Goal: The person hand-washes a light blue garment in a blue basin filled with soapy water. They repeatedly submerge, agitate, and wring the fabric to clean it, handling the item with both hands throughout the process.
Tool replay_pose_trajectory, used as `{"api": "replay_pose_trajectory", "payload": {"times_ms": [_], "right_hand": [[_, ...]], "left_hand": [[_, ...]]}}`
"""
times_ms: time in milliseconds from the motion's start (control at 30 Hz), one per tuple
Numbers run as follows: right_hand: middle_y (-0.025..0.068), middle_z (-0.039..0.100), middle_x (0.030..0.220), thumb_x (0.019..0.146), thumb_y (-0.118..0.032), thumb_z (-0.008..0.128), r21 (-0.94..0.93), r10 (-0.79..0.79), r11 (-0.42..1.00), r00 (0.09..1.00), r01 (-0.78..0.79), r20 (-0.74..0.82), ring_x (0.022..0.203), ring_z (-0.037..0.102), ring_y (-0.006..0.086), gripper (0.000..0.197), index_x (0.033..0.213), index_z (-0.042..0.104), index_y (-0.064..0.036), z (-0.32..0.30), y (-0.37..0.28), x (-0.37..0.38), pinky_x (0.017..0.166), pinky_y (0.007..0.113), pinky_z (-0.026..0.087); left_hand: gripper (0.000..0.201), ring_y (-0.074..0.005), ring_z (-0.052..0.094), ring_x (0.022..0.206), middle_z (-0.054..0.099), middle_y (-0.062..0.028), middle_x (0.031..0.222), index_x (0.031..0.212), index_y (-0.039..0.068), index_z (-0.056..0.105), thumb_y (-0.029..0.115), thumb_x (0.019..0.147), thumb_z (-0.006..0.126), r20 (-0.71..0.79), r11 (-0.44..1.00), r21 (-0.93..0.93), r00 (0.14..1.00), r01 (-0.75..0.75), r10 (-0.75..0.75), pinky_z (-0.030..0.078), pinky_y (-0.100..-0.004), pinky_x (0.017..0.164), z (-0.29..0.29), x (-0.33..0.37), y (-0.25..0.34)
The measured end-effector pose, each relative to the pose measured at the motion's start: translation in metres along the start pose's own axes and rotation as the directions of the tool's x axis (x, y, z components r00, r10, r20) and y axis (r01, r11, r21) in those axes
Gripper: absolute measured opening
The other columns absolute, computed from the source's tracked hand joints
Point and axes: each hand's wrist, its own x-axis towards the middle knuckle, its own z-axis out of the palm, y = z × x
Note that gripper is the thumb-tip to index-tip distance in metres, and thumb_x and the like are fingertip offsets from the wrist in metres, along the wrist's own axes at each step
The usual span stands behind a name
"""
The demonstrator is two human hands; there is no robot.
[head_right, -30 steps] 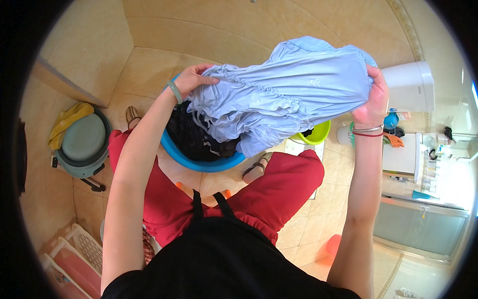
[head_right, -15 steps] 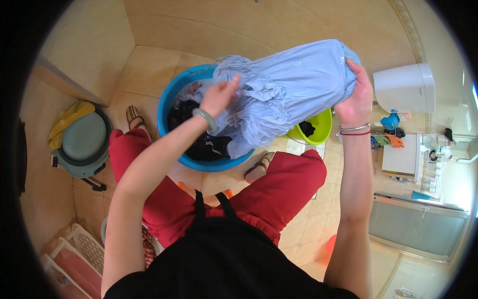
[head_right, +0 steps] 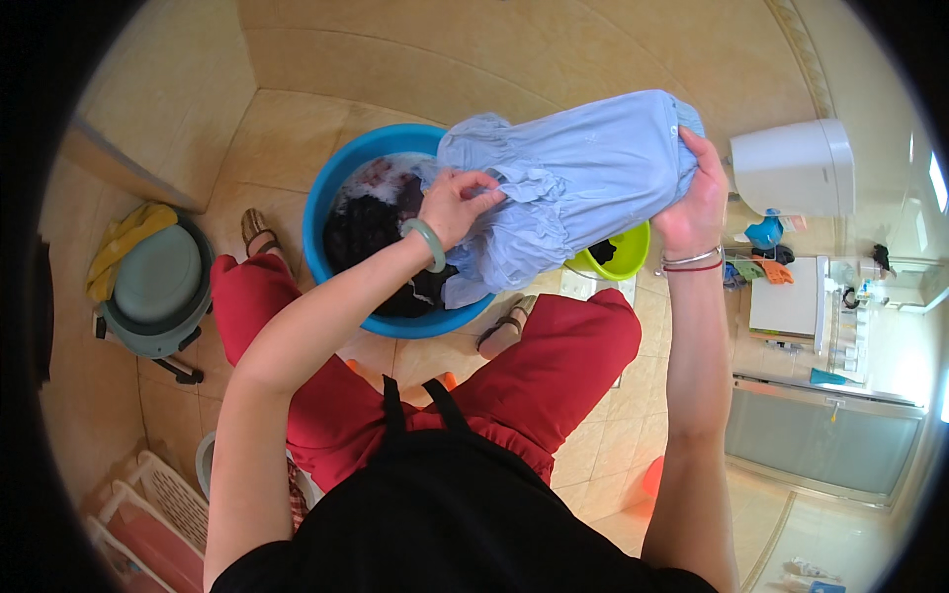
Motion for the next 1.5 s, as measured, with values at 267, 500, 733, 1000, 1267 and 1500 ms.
{"api": "replay_pose_trajectory", "payload": {"times_ms": [267, 500, 733, 1000, 1267, 1500], "right_hand": [[0.0097, 0.059, 0.116, 0.091, -0.017, 0.048, -0.25, -0.164, 0.962, 0.966, 0.112, -0.2, 0.11, 0.055, 0.0228, 0.031, 0.115, 0.054, 0.0021, -0.062, -0.031, 0.001, 0.097, 0.038, 0.041], [0.0096, 0.059, 0.117, 0.091, -0.016, 0.048, -0.199, -0.154, 0.973, 0.971, 0.117, -0.181, 0.11, 0.055, 0.0221, 0.033, 0.117, 0.053, 0.0029, -0.056, -0.017, 0.004, 0.097, 0.038, 0.041], [0.0101, 0.06, 0.115, 0.091, -0.017, 0.048, -0.216, -0.134, 0.972, 0.972, 0.09, -0.195, 0.107, 0.057, 0.0226, 0.032, 0.116, 0.053, 0.003, -0.045, -0.016, 0.007, 0.095, 0.036, 0.043], [0.0106, 0.061, 0.113, 0.092, -0.017, 0.049, -0.287, 0.025, 0.948, 0.932, -0.137, -0.363, 0.104, 0.059, 0.0233, 0.031, 0.114, 0.055, 0.0034, -0.06, -0.028, 0.008, 0.092, 0.037, 0.046], [0.0132, 0.06, 0.116, 0.094, -0.016, 0.046, -0.2, 0.14, 0.956, 0.933, -0.215, -0.331, 0.107, 0.057, 0.0241, 0.031, 0.116, 0.053, 0.0041, -0.05, -0.038, 0.0, 0.095, 0.037, 0.044], [0.0159, 0.059, 0.118, 0.096, -0.017, 0.041, -0.018, 0.259, 0.963, 0.936, -0.27, -0.237, 0.112, 0.055, 0.0263, 0.032, 0.117, 0.053, 0.0053, -0.051, -0.044, -0.004, 0.1, 0.039, 0.04]], "left_hand": [[0.011, -0.0032, 0.04, 0.063, 0.049, 0.0044, 0.071, 0.088, 0.006, 0.054, 0.015, 0.087, 0.06, -0.108, 0.781, -0.624, 0.987, 0.028, -0.121, 0.032, -0.0192, 0.055, -0.035, 0.021, 0.016], [0.005, -0.0021, 0.037, 0.061, 0.044, 0.007, 0.068, 0.081, 0.009, 0.053, 0.011, 0.082, 0.058, -0.08, 0.709, -0.702, 0.981, 0.071, -0.177, 0.026, -0.0204, 0.051, -0.05, 0.022, 0.025], [0.008, -0.0047, 0.039, 0.061, 0.045, 0.0068, 0.067, 0.075, 0.008, 0.055, 0.013, 0.079, 0.058, -0.089, 0.758, -0.637, 0.963, 0.14, -0.253, 0.029, -0.0199, 0.054, -0.056, 0.024, 0.026], [0.01, -0.0052, 0.044, 0.061, 0.055, 0.0048, 0.068, 0.078, 0.005, 0.064, 0.015, 0.078, 0.068, -0.064, 0.832, -0.532, 0.972, 0.159, -0.227, 0.034, -0.0202, 0.055, -0.073, 0.065, 0.014], [0.013, -0.0054, 0.048, 0.064, 0.06, 0.0043, 0.072, 0.085, 0.005, 0.069, 0.017, 0.08, 0.069, -0.102, 0.899, -0.414, 0.974, 0.141, -0.2, 0.04, -0.0209, 0.06, -0.083, 0.079, 0.013], [0.018, -0.0054, 0.051, 0.073, 0.061, 0.0042, 0.078, 0.089, 0.006, 0.07, 0.023, 0.081, 0.069, -0.067, 0.908, -0.391, 0.978, 0.154, -0.195, 0.04, -0.0196, 0.066, -0.085, 0.085, 0.009]]}}
